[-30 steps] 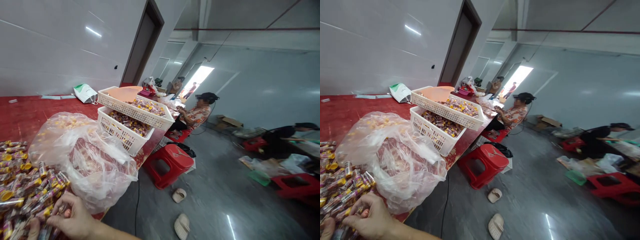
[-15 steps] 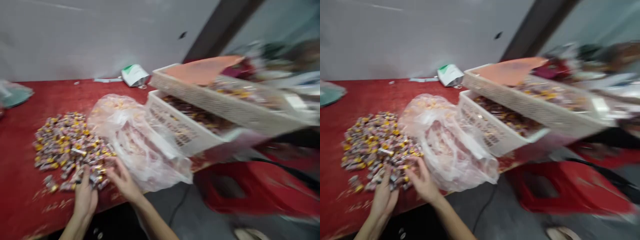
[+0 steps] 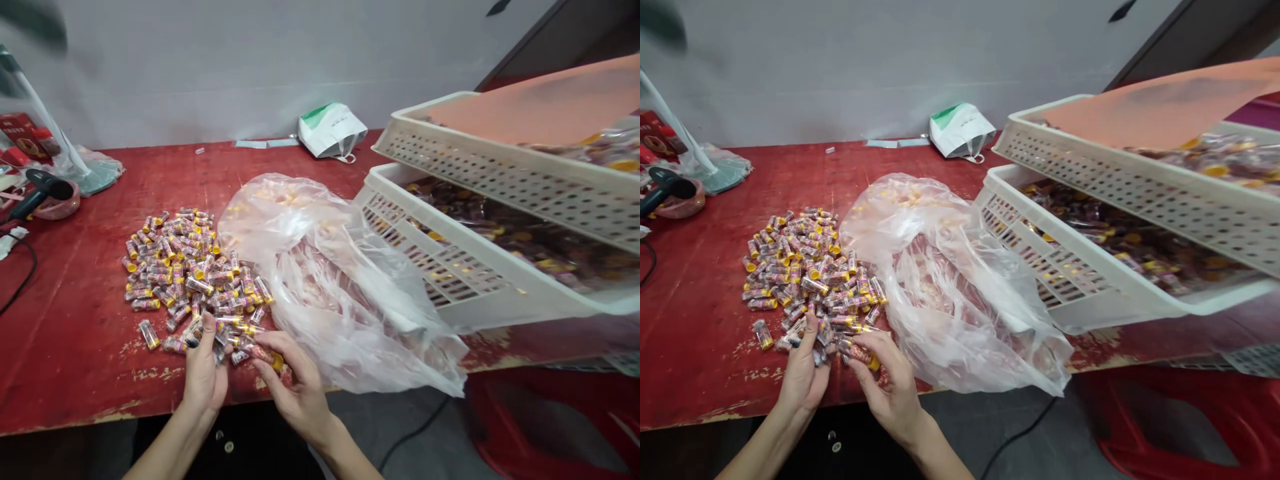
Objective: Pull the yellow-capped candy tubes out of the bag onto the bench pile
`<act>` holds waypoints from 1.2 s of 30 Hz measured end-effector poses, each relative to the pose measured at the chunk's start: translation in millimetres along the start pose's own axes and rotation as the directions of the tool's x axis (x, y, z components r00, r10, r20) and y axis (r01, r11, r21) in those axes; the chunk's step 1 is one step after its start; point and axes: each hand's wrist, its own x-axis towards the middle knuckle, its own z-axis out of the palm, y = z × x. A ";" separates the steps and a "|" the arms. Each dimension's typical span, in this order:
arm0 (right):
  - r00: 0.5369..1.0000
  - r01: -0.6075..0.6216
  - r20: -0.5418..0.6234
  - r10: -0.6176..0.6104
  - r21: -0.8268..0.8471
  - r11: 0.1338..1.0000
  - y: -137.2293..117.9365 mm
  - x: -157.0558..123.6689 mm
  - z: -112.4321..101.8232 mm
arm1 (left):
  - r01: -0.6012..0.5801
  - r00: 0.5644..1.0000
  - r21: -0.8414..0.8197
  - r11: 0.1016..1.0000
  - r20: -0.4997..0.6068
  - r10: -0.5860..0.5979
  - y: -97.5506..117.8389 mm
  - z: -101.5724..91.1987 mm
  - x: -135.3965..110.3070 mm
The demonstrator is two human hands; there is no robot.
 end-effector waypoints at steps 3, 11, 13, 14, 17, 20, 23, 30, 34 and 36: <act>0.998 -0.065 -0.014 0.066 0.050 0.997 3.3 -7.7 4.2 | 0.013 1.000 0.010 1.000 -0.001 -0.013 -1.4 -1.0 0.8; 0.784 -0.551 0.035 0.620 0.500 0.669 13.0 -0.2 33.5 | 0.046 0.998 0.004 0.999 0.030 -0.046 -15.7 -3.3 -3.8; 0.786 -0.522 -0.031 0.617 0.502 0.690 16.6 5.6 37.4 | 0.044 0.998 0.001 0.999 0.037 -0.044 -16.8 -4.1 -3.7; 0.792 -0.507 -0.054 0.608 0.495 0.705 17.8 7.4 37.2 | 0.035 0.999 -0.008 0.999 0.034 -0.035 -15.8 -4.4 -2.8; 0.823 -0.498 -0.023 0.567 0.451 0.741 16.6 7.5 27.6 | 0.011 1.000 -0.039 0.999 -0.021 -0.012 -8.3 -4.5 2.4; 0.887 -0.438 0.007 0.461 0.322 0.839 9.1 1.7 12.2 | 0.019 0.995 -0.026 0.999 -0.095 -0.022 -0.9 -3.6 8.0; 0.951 -0.297 -0.027 0.307 0.191 0.936 1.8 -4.9 4.8 | -0.008 0.994 0.004 1.000 -0.108 0.009 -0.6 -3.4 10.5; 0.951 -0.167 -0.228 0.207 0.183 0.969 4.3 -8.3 13.2 | -0.002 0.999 0.049 0.999 -0.034 0.004 -11.4 -9.4 7.2; 0.937 -0.203 -0.230 0.261 0.246 0.948 3.5 -8.0 11.7 | -0.045 0.998 0.068 0.997 -0.034 0.048 -13.9 -10.1 4.0; 0.927 -0.219 -0.235 0.292 0.294 0.931 1.2 -7.5 10.6 | -0.109 0.993 0.076 0.991 -0.044 0.112 -14.6 -8.9 3.2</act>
